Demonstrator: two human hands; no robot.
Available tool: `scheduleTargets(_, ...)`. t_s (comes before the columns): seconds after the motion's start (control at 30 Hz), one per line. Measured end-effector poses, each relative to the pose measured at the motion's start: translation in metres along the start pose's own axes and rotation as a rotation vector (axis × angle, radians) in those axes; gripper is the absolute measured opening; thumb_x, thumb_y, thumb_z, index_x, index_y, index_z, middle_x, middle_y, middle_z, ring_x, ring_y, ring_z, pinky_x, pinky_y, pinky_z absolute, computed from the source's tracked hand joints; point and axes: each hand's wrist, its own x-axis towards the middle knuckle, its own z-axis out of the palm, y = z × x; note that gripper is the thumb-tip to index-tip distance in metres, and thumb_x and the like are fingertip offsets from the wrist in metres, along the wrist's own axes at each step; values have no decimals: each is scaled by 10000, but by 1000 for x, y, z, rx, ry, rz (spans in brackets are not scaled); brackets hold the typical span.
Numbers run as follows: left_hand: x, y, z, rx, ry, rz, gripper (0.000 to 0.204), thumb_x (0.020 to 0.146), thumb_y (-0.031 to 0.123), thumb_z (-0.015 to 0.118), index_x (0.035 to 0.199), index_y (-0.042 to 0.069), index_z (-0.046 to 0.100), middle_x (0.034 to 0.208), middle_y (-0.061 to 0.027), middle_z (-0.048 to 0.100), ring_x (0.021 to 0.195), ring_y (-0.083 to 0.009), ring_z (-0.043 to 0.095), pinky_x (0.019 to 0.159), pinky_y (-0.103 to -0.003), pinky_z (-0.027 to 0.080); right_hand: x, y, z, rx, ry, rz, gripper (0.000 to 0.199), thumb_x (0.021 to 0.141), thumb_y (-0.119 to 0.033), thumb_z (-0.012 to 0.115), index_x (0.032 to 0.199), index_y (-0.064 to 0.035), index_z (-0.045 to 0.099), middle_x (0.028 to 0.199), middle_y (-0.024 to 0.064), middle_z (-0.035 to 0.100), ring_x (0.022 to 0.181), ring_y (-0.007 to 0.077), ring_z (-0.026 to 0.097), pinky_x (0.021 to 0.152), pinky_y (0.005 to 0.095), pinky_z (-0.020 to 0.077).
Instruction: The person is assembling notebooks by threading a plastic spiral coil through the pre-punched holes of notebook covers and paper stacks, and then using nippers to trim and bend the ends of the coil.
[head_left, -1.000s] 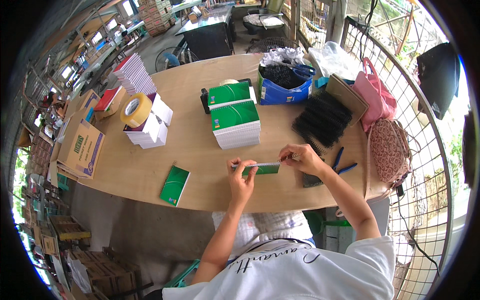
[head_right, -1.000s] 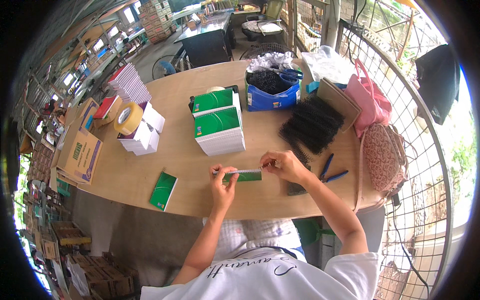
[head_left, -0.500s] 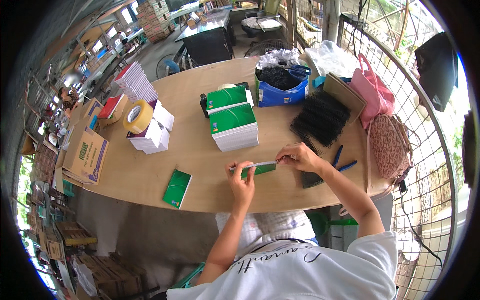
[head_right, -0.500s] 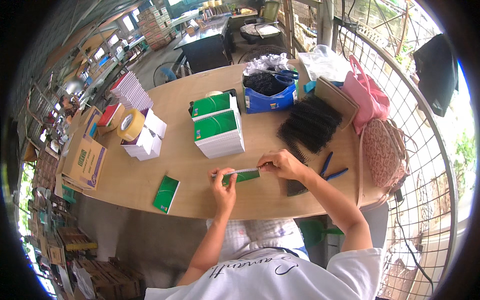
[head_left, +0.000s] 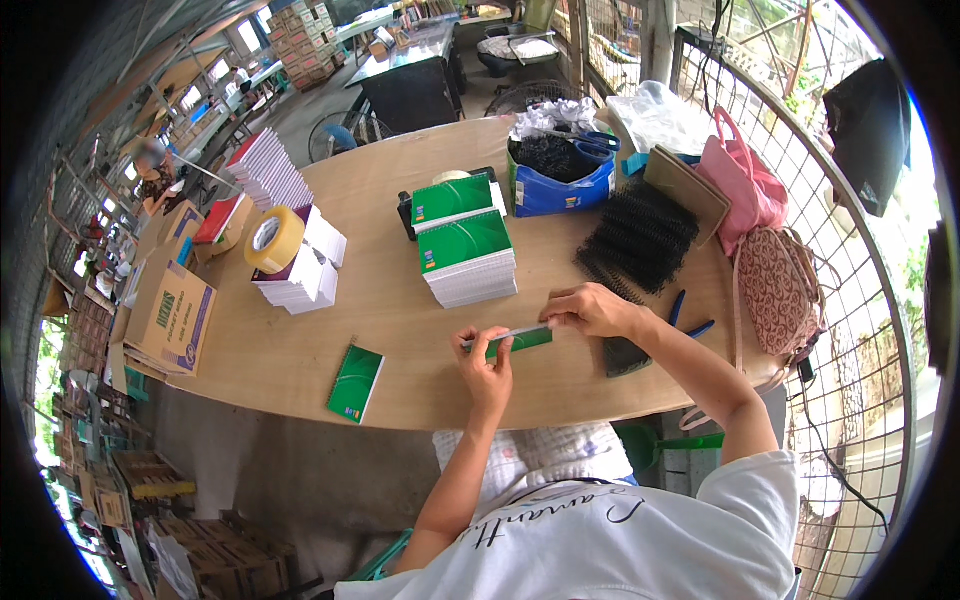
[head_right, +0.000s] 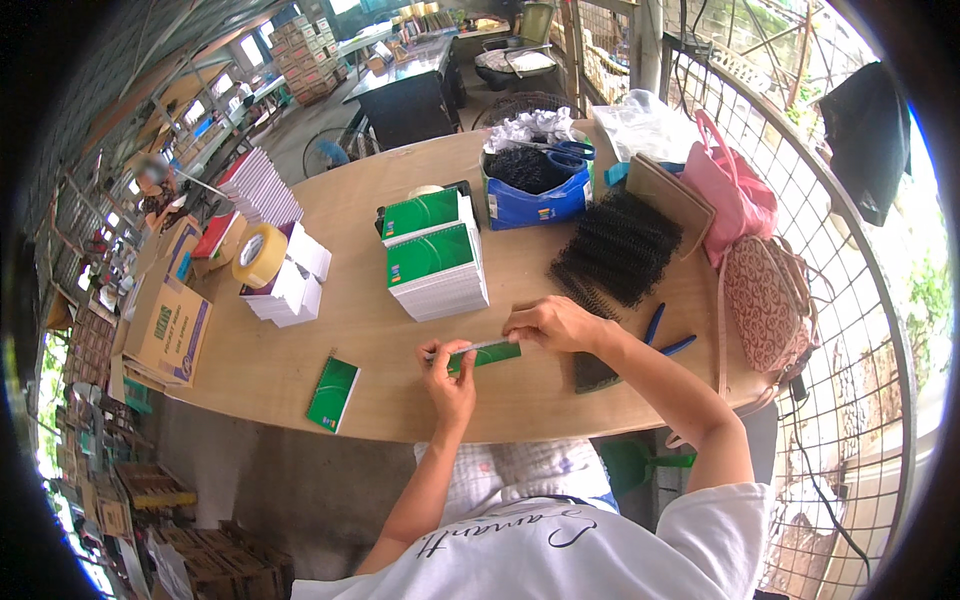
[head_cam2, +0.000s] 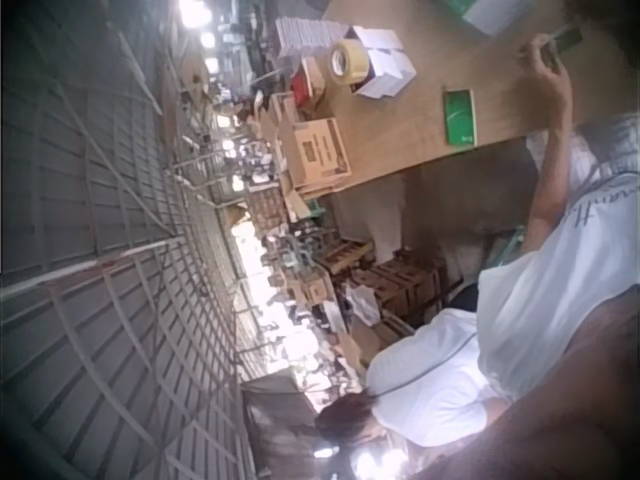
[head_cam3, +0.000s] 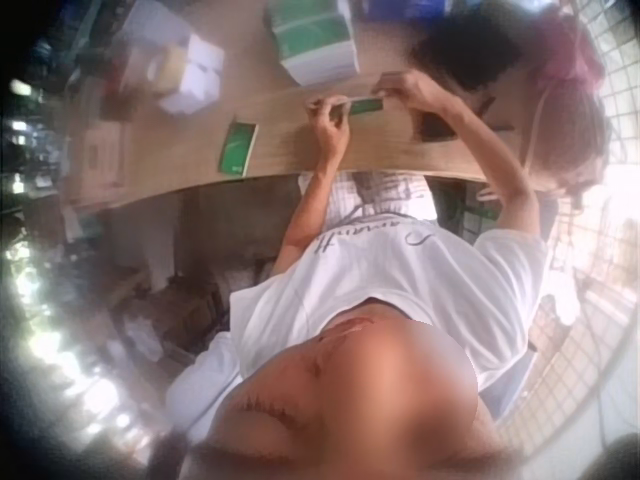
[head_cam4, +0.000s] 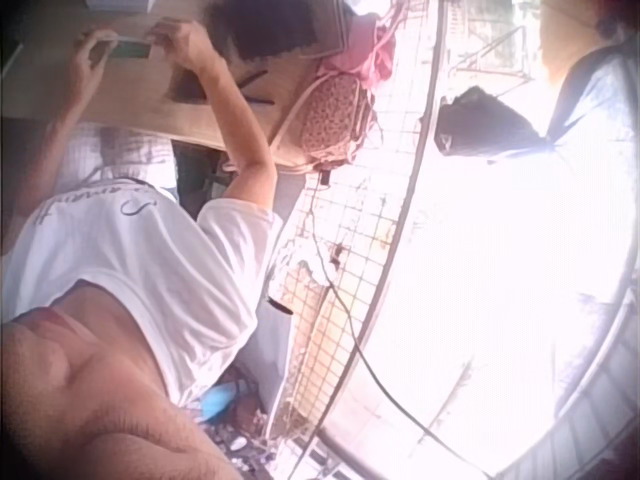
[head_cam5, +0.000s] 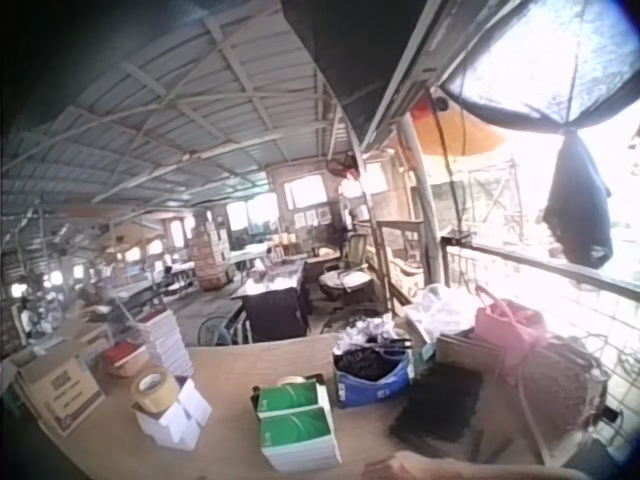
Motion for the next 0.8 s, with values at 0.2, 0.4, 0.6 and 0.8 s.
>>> scheduleTargets(0.2,-1,-4,1,30,8,70,142,834,129,746,946,83,671,862,-101,494,900,-279,462,763,-394,425,-5,-3,3,-72,42,-39,246,820,-167,731,1012,-53,627,928,97,601,864,318,598,696,398,508)
scheduleTargets(0.4,-3,5,-2,20,14,8,129,838,121,740,947,97,675,870,-99,504,887,-275,466,760,-392,424,-7,-13,5,-241,73,-13,286,799,-200,739,1030,-83,617,931,72,598,909,323,596,747,414,499)
scheduleTargets(0.6,-3,1,3,1,38,25,143,819,113,749,941,103,675,882,-96,494,894,-271,477,757,-386,429,-5,-34,0,-371,105,-14,141,823,-173,704,932,-112,640,875,32,628,932,274,609,750,407,490)
scheduleTargets(0.8,-3,-1,2,31,50,66,179,787,61,758,938,115,680,876,-82,472,883,-257,476,751,-379,430,-4,-32,1,-514,-43,-74,436,832,-300,704,1217,-127,593,1221,88,606,1139,302,562,973,501,401)
